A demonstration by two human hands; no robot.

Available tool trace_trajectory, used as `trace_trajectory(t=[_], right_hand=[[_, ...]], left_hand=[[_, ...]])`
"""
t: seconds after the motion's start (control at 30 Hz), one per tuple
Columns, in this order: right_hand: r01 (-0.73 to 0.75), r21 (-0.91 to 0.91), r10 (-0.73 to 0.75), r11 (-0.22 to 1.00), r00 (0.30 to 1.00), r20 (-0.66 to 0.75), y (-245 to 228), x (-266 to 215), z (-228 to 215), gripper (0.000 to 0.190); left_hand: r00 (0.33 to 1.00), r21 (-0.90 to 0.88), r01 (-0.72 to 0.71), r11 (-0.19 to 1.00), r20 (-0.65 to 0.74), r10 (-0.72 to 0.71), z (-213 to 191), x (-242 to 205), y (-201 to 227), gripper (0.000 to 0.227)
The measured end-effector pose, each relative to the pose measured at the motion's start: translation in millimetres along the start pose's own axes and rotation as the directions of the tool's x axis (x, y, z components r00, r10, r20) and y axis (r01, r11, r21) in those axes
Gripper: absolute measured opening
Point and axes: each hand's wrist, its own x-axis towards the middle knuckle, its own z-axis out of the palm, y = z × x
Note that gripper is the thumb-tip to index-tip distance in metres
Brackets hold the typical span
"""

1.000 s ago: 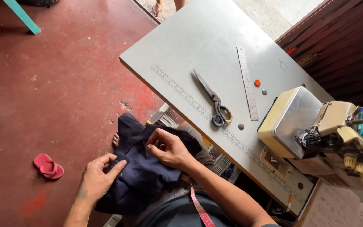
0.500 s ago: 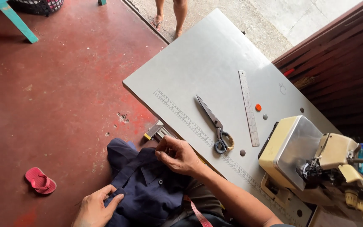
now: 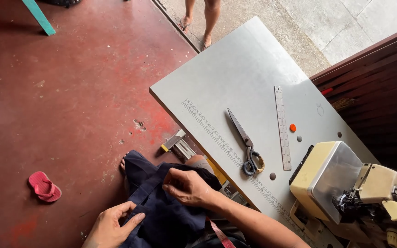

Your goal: Trimming loose threads and inspecting the waistband of a pair of pants while sitting on the floor.

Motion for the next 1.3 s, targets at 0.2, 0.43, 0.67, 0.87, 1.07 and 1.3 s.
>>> trace_trajectory(t=[0.2,0.43,0.67,0.87,1.07,1.3], right_hand=[[-0.086,0.024,0.085,0.996,0.996,0.024,-5,-4,-3,0.009],[-0.038,-0.164,0.04,0.986,0.999,0.009,-1,-6,0,0.011],[-0.085,-0.075,0.092,0.994,0.99,0.105,-8,-10,9,0.018],[-0.132,-0.112,0.149,0.985,0.975,0.163,-10,-12,11,0.027],[-0.125,-0.074,0.137,0.989,0.968,0.208,-10,-16,15,0.031],[-0.282,0.043,0.253,0.958,0.91,0.329,-5,-20,28,0.035]], left_hand=[[0.979,-0.28,-0.124,0.952,0.123,0.164,-2,6,-12,0.016],[0.968,-0.314,-0.115,0.943,0.178,0.177,-2,4,-10,0.024],[0.975,-0.257,-0.153,0.954,0.118,0.188,-2,4,-9,0.02],[0.977,-0.248,-0.16,0.956,0.096,0.188,-1,5,-9,0.021],[0.987,-0.247,-0.071,0.966,0.122,0.104,-3,5,-4,0.021],[0.985,-0.383,-0.092,0.919,0.103,0.142,0,2,3,0.017]])
